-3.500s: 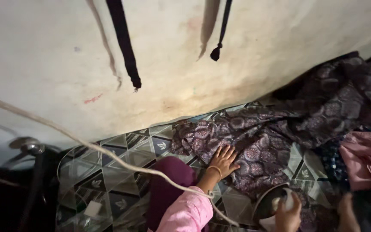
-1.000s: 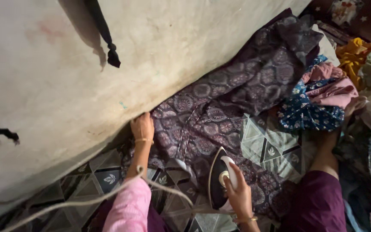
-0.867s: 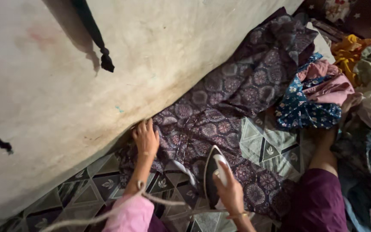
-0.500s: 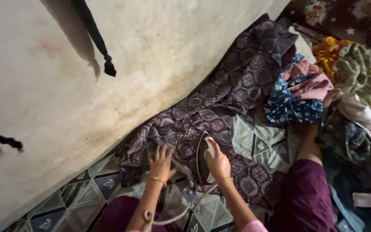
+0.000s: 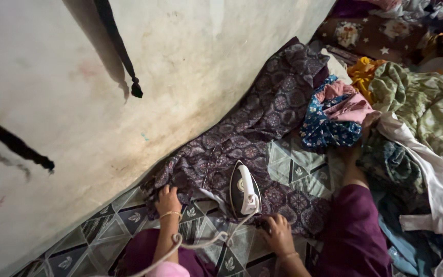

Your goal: The person irons a patterned piece of fabric laid out on the floor. They repeatedly smooth the fabric with their hands and move the iron back and forth across its surface to remove wrinkles.

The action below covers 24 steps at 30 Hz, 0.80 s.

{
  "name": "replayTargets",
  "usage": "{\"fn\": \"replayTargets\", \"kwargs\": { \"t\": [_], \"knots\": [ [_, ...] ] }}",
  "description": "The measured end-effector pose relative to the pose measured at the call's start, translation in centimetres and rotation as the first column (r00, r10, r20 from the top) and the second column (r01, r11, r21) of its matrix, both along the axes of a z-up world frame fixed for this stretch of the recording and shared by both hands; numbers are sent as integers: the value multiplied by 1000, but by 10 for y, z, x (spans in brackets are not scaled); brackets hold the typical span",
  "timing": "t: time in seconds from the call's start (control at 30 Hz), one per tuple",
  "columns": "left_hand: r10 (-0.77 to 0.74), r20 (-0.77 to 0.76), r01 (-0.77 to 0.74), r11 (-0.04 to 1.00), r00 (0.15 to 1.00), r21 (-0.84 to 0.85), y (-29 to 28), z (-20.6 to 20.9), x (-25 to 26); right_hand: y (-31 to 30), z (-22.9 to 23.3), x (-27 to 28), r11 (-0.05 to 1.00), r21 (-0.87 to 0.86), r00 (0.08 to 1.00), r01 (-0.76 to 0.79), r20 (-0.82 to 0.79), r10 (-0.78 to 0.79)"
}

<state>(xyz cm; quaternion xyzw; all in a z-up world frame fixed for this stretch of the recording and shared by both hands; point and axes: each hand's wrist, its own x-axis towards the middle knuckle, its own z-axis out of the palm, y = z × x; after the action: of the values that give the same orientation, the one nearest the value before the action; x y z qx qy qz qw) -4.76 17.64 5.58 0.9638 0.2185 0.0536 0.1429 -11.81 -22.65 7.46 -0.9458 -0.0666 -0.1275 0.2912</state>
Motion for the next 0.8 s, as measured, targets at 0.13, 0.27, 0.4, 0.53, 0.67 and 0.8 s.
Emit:
{"fn": "replayTargets", "kwargs": {
  "t": [0.13,0.27,0.4,0.53,0.67,0.8],
  "knots": [
    [-154,59,133,952,986,276,2,-8,1,-3,-18,11,977,-202,997,-70,7,73],
    [-344,37,303,868,938,393,14,18,-8,-24,-19,35,963,-252,995,-91,-63,77],
    [-317,-169,347,918,933,192,42,65,-41,-50,-10,23,992,-117,935,37,-347,-75],
    [-331,-459,346,937,825,-53,35,117,-69,-74,-4,-5,988,-131,861,-79,-509,2],
    [-258,-510,284,958,820,-27,2,175,-74,-100,-2,-41,870,-327,858,-368,-479,183],
    [-199,-345,259,956,917,137,-30,188,-63,-103,-8,-52,701,-247,574,-669,-770,277]
  ]
}}
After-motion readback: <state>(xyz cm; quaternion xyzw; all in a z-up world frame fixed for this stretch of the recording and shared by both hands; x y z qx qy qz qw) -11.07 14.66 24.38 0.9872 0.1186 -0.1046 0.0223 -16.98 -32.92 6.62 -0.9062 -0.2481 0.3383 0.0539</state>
